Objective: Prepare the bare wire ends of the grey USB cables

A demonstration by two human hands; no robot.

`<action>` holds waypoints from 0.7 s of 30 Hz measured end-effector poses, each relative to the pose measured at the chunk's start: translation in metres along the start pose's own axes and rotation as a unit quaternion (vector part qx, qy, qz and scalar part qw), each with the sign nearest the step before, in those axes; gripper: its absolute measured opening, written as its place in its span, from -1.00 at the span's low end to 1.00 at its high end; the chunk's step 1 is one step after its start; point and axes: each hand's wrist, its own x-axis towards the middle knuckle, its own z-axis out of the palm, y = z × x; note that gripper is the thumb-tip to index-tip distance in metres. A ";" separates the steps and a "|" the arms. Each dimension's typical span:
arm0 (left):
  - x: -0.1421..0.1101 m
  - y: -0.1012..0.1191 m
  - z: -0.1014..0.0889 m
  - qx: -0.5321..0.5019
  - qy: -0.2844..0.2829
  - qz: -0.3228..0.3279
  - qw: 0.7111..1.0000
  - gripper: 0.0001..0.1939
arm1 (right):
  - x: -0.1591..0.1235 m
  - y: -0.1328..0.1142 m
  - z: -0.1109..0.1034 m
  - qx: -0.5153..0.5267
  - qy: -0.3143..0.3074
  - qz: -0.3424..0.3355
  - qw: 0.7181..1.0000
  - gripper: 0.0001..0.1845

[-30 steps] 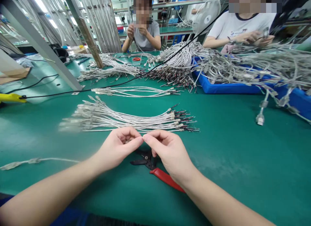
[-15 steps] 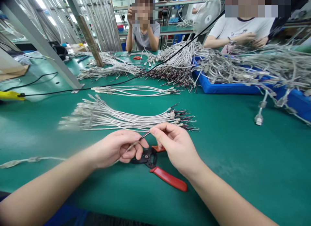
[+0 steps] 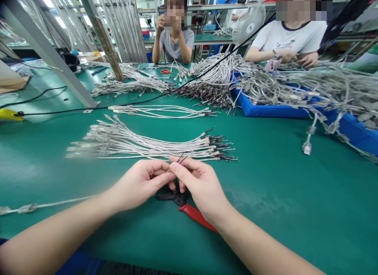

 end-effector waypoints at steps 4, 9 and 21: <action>0.001 -0.001 0.002 -0.004 -0.012 -0.019 1.000 -0.76 | -0.001 0.000 0.001 -0.013 -0.029 -0.013 0.999 -0.52; 0.002 -0.001 0.001 0.019 0.009 -0.033 0.999 -0.78 | 0.001 -0.004 -0.003 -0.007 -0.009 -0.017 1.000 -0.54; 0.002 -0.004 -0.001 0.048 0.023 -0.047 0.998 -0.78 | 0.002 -0.010 -0.006 0.000 0.013 -0.001 1.000 -0.66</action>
